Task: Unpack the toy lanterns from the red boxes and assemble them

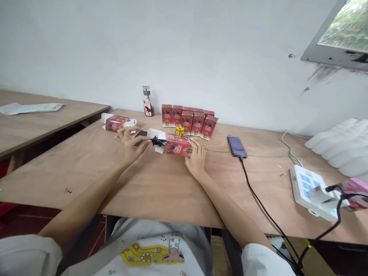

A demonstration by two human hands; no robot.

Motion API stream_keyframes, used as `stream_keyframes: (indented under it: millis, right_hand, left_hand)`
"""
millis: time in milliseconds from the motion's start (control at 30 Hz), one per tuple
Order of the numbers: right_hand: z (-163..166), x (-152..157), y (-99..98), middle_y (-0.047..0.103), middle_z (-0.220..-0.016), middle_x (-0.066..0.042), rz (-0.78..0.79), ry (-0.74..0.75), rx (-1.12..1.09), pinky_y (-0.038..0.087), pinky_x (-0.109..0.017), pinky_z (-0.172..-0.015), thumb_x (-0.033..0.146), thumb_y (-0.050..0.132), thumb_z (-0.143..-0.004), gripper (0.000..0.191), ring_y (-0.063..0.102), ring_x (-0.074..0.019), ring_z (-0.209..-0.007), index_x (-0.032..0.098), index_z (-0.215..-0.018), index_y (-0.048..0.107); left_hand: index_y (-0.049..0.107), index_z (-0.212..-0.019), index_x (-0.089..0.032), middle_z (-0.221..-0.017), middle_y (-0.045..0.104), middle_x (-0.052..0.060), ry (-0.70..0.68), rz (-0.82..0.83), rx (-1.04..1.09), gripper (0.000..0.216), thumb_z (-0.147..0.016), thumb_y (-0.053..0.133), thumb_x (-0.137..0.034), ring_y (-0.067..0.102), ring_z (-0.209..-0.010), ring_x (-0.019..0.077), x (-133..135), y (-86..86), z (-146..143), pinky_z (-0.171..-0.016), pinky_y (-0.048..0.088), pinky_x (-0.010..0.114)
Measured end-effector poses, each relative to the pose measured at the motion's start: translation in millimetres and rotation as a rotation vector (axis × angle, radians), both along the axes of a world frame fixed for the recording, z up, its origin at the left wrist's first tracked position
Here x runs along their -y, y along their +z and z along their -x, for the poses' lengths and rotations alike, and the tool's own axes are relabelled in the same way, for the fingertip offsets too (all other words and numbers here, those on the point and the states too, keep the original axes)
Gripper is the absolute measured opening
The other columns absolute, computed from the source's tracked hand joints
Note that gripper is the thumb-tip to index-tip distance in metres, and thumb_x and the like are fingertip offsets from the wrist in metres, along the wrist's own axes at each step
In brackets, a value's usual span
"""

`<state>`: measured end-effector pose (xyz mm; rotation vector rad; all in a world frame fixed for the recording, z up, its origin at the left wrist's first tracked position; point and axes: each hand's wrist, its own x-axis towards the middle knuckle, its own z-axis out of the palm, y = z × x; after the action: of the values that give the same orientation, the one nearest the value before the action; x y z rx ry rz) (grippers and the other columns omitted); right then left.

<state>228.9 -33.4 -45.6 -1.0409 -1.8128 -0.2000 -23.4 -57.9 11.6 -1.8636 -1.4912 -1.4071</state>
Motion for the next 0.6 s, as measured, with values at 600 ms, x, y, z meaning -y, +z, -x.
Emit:
stream_keyframes:
  millis: [600]
  right_hand:
    - [-37.9,-31.2,3.9,0.05,-0.116,-0.018,-0.025,-0.234,-0.488,0.041,-0.054,-0.094,0.038,0.068,-0.071,0.058,0.05,-0.0312,-0.111,0.015,-0.116,0.04]
  left_hand:
    - [0.07,-0.07,-0.027,-0.092,0.062,0.007,0.029,0.041,-0.063,0.017,-0.082,0.061,-0.035,0.044,-0.101,0.0279,-1.1,-1.3,-0.1,-0.086,0.021,0.049]
